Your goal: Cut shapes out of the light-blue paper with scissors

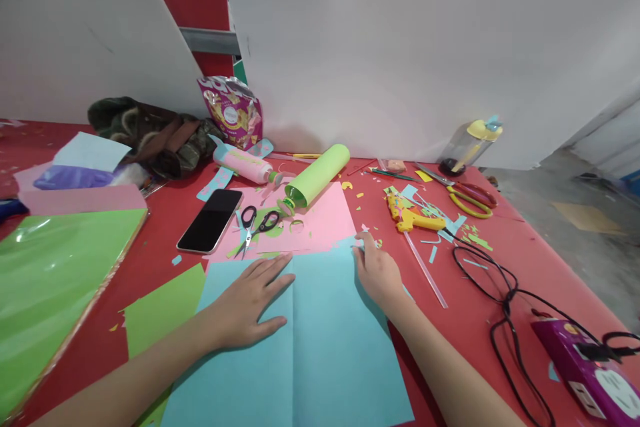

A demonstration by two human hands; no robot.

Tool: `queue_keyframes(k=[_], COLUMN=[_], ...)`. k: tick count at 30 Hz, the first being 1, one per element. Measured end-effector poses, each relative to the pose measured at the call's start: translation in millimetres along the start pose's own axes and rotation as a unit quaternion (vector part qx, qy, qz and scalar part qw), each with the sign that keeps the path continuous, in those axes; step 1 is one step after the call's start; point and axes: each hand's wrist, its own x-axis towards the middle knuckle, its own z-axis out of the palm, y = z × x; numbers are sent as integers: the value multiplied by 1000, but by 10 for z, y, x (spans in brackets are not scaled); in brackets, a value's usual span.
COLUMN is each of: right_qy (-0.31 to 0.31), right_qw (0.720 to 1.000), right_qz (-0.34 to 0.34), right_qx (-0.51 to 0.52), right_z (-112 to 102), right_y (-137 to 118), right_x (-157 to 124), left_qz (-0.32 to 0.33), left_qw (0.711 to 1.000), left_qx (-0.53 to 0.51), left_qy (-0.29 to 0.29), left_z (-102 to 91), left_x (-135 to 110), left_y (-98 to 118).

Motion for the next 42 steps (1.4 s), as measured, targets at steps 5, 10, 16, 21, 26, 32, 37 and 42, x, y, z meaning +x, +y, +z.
queue_keyframes(k=[5, 10, 16, 21, 26, 32, 37, 42], right_qy=[-3, -56, -98, -104, -104, -50, -75, -77], right_qw=[1000, 993, 980, 976, 983, 996, 996, 997], right_qz=[19, 30, -46, -74, -70, -50, -40, -11], right_qx=[-16, -101, -166, -178, -134, 50, 38, -25], right_z=[-31, -63, -55, -65, -73, -114, -95, -51], right_y=[34, 24, 93, 131, 150, 199, 183, 158], right_x=[11, -8, -38, -51, -55, -42, -46, -52], left_qz=[-4, 2, -10, -20, -20, -47, -55, -67], left_qw=[1000, 999, 999, 999, 998, 997, 995, 993], left_qx=[-1, -8, 36, 47, 50, 60, 64, 62], left_qy=[14, 40, 15, 11, 13, 7, -53, -82], left_z=[28, 71, 15, -9, 11, 42, 28, 18], left_x=[30, 17, 32, 44, 34, 27, 12, 6], left_y=[-12, -13, 44, 59, 49, 63, 66, 67])
